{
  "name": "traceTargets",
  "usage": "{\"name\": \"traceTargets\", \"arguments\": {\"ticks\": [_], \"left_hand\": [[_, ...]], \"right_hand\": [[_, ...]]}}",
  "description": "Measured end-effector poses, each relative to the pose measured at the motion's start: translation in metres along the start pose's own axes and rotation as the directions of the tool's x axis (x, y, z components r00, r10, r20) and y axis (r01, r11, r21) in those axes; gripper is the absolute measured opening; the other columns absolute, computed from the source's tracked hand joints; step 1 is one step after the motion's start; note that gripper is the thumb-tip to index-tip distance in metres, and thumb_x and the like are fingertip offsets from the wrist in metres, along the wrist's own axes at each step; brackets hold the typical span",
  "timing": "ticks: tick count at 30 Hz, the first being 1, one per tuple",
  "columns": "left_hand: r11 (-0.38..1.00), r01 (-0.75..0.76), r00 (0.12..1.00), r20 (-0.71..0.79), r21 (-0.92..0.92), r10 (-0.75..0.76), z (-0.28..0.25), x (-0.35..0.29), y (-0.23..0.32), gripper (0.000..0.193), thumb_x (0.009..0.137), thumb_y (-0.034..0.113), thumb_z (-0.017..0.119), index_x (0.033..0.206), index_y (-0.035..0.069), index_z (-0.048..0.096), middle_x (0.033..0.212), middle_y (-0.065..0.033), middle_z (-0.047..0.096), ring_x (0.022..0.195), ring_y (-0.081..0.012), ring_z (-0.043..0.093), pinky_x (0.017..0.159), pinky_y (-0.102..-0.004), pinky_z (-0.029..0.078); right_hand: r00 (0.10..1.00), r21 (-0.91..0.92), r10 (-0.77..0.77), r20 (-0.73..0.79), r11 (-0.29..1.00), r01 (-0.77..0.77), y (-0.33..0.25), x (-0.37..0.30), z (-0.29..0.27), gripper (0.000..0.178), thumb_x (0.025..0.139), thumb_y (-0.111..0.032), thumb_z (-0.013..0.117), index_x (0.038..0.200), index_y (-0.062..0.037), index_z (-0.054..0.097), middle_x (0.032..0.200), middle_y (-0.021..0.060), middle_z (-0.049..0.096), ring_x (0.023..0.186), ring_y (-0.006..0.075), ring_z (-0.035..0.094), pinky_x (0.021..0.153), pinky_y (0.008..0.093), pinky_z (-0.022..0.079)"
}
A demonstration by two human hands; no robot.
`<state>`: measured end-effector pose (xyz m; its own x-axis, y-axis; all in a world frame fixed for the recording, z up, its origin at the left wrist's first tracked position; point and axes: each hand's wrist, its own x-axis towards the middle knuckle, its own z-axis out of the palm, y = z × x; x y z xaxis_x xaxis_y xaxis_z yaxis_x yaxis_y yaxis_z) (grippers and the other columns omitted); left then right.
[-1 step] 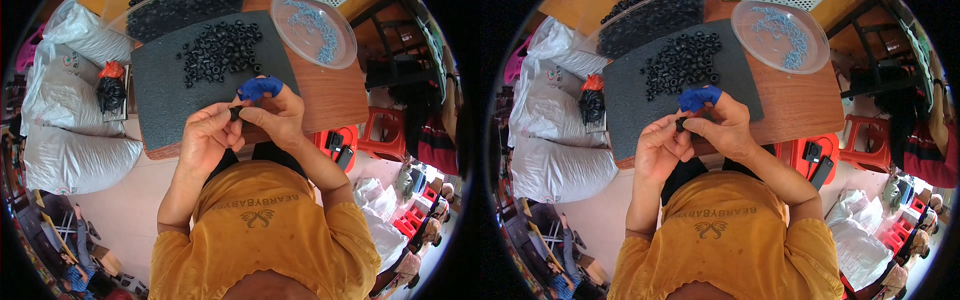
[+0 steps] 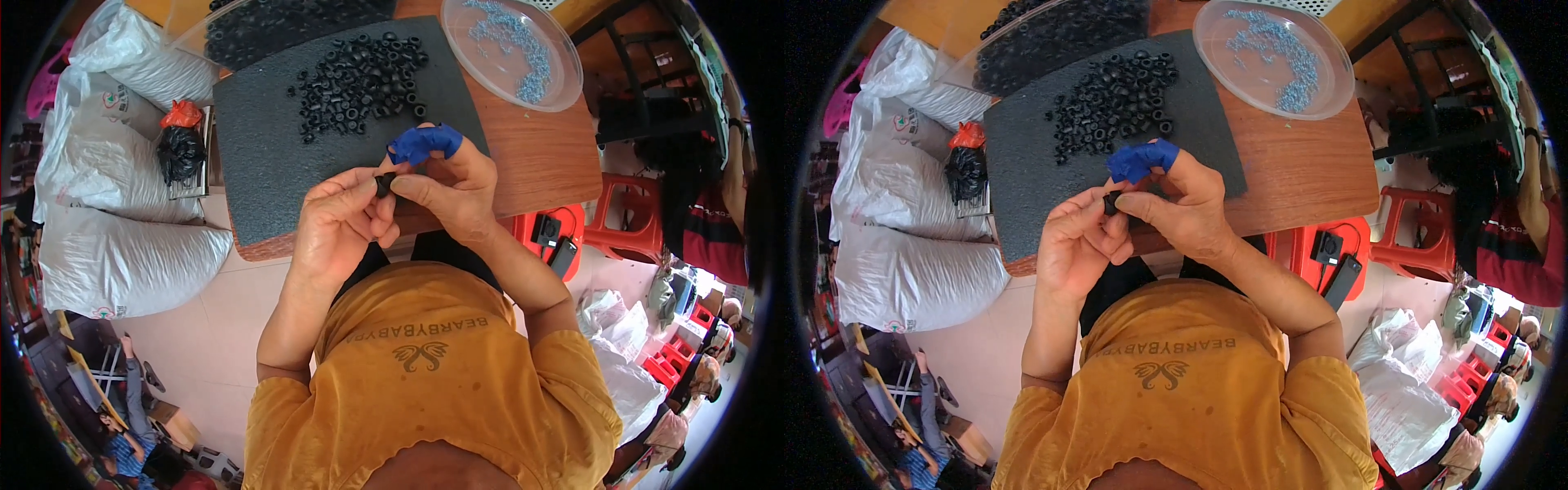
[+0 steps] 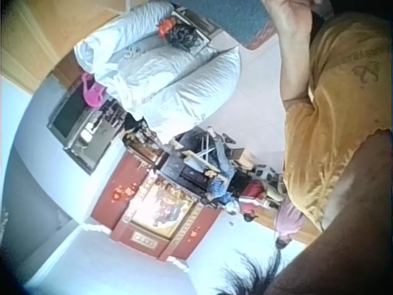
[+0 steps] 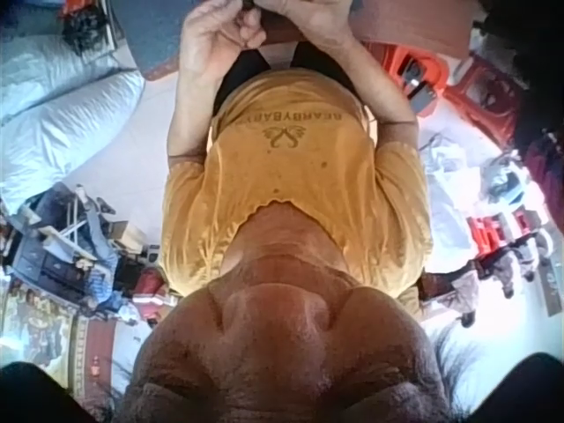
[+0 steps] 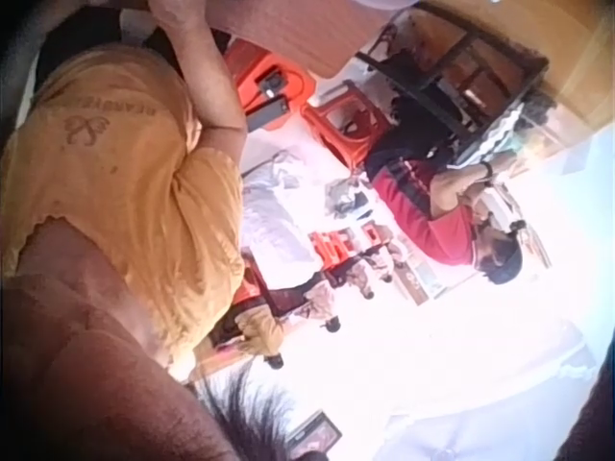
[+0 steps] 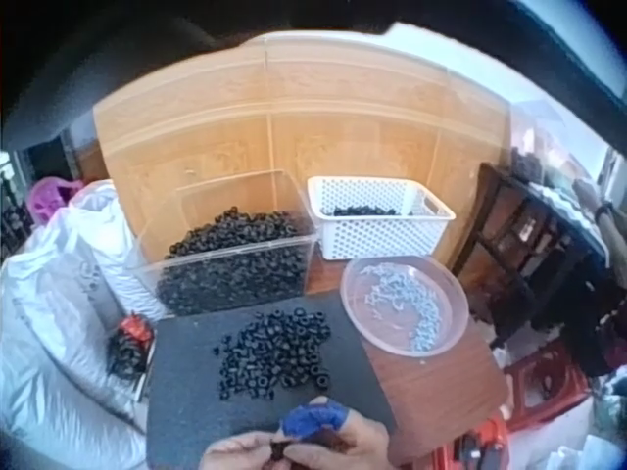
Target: The person assembles small components by picking small blue pins from a tray and pressing them into black rubber pieces by hand.
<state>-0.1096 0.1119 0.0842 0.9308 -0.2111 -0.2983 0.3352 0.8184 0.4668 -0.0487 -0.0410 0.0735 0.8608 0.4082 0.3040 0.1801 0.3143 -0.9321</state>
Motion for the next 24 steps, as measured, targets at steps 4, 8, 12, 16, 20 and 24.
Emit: {"name": "traceTargets", "arguments": {"ticks": [4,8,12,16,20,24], "left_hand": [[1.000,0.011,0.998,-0.062,-0.021,-0.012,0.005,0.002,-0.001,0.021,0.088,0.011,0.055,0.100,-0.006,0.059,0.066,-0.0088,0.057,0.051,-0.0131,0.049,0.047,-0.0282,0.039],[0.999,-0.024,0.997,-0.076,0.034,0.026,0.005,0.003,-0.001,0.018,0.086,0.011,0.059,0.094,-0.005,0.059,0.063,-0.0084,0.056,0.047,-0.0126,0.046,0.043,-0.0275,0.038],[0.981,-0.091,0.983,-0.144,0.171,0.116,0.007,0.002,-0.006,0.017,0.084,0.010,0.061,0.092,-0.005,0.060,0.063,-0.0080,0.057,0.047,-0.0115,0.048,0.042,-0.0249,0.039],[0.913,-0.186,0.946,-0.186,0.362,0.267,0.007,0.002,-0.010,0.015,0.082,0.007,0.064,0.091,-0.004,0.060,0.067,-0.0071,0.060,0.052,-0.0095,0.054,0.045,-0.0201,0.043],[0.833,-0.254,0.929,-0.114,0.492,0.351,0.005,0.000,-0.011,0.017,0.083,0.005,0.064,0.096,-0.004,0.060,0.074,-0.0083,0.064,0.057,-0.0091,0.058,0.050,-0.0192,0.047],[0.842,-0.248,0.937,-0.102,0.479,0.334,0.005,-0.001,-0.010,0.020,0.083,0.006,0.064,0.100,-0.004,0.060,0.079,-0.0095,0.065,0.061,-0.0095,0.059,0.052,-0.0188,0.049]], "right_hand": [[1.000,0.059,-0.006,-0.018,0.998,0.007,0.004,-0.001,-0.002,0.031,0.075,0.009,0.067,0.103,0.0000,0.057,0.094,0.0050,0.061,0.086,0.0107,0.059,0.075,0.0247,0.050],[0.993,-0.089,-0.107,0.043,0.990,0.110,0.004,0.001,-0.005,0.025,0.075,0.006,0.067,0.098,-0.0002,0.059,0.091,0.0052,0.060,0.082,0.0117,0.059,0.070,0.0241,0.048],[0.987,-0.244,-0.158,0.030,0.957,0.160,0.002,-0.002,-0.003,0.023,0.075,0.001,0.067,0.097,-0.0004,0.060,0.085,0.0069,0.058,0.074,0.0131,0.057,0.065,0.0238,0.045],[0.992,-0.267,-0.106,-0.062,0.960,0.086,0.001,-0.007,0.003,0.023,0.075,0.001,0.066,0.097,-0.0007,0.060,0.084,0.0080,0.057,0.073,0.0143,0.057,0.064,0.0247,0.046],[0.993,-0.316,-0.091,-0.073,0.947,0.063,0.000,-0.006,0.003,0.024,0.076,0.002,0.065,0.099,-0.0006,0.060,0.085,0.0086,0.057,0.072,0.0151,0.058,0.062,0.0257,0.047],[0.991,-0.319,-0.107,-0.081,0.945,0.076,-0.001,-0.005,0.004,0.026,0.075,0.003,0.065,0.100,-0.0006,0.059,0.084,0.0088,0.057,0.073,0.0151,0.059,0.062,0.0261,0.048]]}}
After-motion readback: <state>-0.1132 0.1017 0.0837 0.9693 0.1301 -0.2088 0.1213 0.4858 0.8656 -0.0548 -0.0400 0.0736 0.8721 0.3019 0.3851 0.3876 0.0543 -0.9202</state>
